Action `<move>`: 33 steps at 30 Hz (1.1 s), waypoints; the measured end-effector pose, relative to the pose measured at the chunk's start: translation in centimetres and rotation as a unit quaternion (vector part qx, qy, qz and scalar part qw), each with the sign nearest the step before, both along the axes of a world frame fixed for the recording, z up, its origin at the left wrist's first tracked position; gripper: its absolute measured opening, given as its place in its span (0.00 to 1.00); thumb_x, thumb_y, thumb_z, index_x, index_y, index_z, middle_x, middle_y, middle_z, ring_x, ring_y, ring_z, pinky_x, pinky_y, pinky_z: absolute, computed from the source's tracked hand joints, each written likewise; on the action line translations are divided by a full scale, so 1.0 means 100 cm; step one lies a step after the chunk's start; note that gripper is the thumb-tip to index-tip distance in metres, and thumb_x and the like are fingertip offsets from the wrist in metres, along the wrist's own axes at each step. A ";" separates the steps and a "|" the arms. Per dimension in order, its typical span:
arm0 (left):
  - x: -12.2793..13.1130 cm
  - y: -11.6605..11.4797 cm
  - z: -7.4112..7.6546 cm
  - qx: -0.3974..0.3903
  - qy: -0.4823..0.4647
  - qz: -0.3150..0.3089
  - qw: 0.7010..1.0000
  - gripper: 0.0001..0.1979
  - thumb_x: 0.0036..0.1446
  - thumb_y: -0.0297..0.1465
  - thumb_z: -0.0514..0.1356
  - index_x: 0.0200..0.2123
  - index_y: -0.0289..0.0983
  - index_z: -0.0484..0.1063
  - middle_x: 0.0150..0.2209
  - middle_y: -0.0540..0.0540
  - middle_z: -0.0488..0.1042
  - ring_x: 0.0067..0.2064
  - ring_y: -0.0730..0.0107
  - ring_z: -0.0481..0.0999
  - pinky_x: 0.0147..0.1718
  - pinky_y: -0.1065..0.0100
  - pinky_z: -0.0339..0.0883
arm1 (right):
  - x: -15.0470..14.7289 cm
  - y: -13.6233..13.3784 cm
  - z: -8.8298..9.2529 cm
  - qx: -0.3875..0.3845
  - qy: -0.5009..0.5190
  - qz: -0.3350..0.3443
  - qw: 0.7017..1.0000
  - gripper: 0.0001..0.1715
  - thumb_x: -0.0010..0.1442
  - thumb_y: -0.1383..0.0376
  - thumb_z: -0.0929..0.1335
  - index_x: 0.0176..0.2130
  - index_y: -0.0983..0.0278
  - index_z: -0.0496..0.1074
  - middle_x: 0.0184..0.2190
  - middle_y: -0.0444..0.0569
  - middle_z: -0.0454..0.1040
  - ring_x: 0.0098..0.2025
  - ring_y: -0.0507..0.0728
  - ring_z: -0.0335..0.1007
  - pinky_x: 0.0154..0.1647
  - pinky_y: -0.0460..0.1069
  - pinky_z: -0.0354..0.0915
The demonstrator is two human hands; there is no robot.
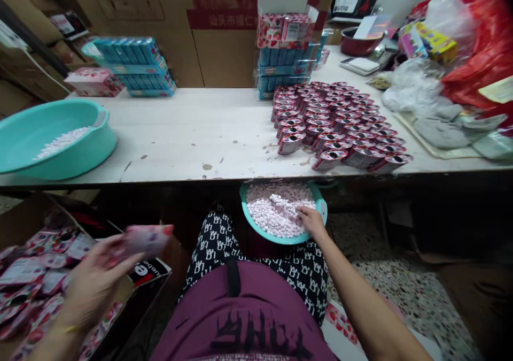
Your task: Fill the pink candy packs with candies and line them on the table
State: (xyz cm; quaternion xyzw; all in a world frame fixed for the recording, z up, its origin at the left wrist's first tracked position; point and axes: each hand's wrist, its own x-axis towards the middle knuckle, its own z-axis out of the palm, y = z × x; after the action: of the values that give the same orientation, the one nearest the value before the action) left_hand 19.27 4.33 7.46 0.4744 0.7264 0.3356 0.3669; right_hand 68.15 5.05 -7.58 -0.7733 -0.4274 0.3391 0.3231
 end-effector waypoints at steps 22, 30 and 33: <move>0.301 0.107 -0.083 0.157 0.057 -0.417 0.894 0.21 0.36 0.20 0.60 0.36 0.41 0.73 0.36 0.45 0.69 0.40 0.60 0.65 0.43 0.63 0.57 | -0.008 0.031 0.171 -0.178 -0.364 0.228 0.886 0.18 0.51 0.67 0.60 0.37 0.57 0.75 0.38 0.51 0.75 0.41 0.58 0.69 0.38 0.49 0.62; 0.301 0.110 -0.089 0.171 0.071 -0.410 0.893 0.19 0.38 0.22 0.60 0.38 0.38 0.70 0.37 0.44 0.70 0.40 0.61 0.68 0.41 0.64 0.60 | -0.036 0.040 0.209 -0.186 -0.450 0.275 0.829 0.19 0.54 0.70 0.58 0.41 0.66 0.72 0.37 0.59 0.73 0.40 0.59 0.70 0.39 0.51 0.62; 0.296 0.113 -0.091 0.156 0.039 -0.397 0.904 0.18 0.39 0.24 0.61 0.39 0.36 0.69 0.37 0.45 0.70 0.40 0.63 0.69 0.41 0.65 0.62 | -0.010 0.018 0.205 -0.179 -0.467 0.254 0.828 0.20 0.55 0.70 0.57 0.43 0.59 0.71 0.38 0.52 0.73 0.38 0.57 0.70 0.35 0.49 0.62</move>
State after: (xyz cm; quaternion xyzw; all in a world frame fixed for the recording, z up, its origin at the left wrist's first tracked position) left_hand 48.91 15.64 -1.60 0.7874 0.4304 0.2524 0.3620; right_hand 67.18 6.89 12.90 -0.7479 -0.6404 0.0780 -0.1564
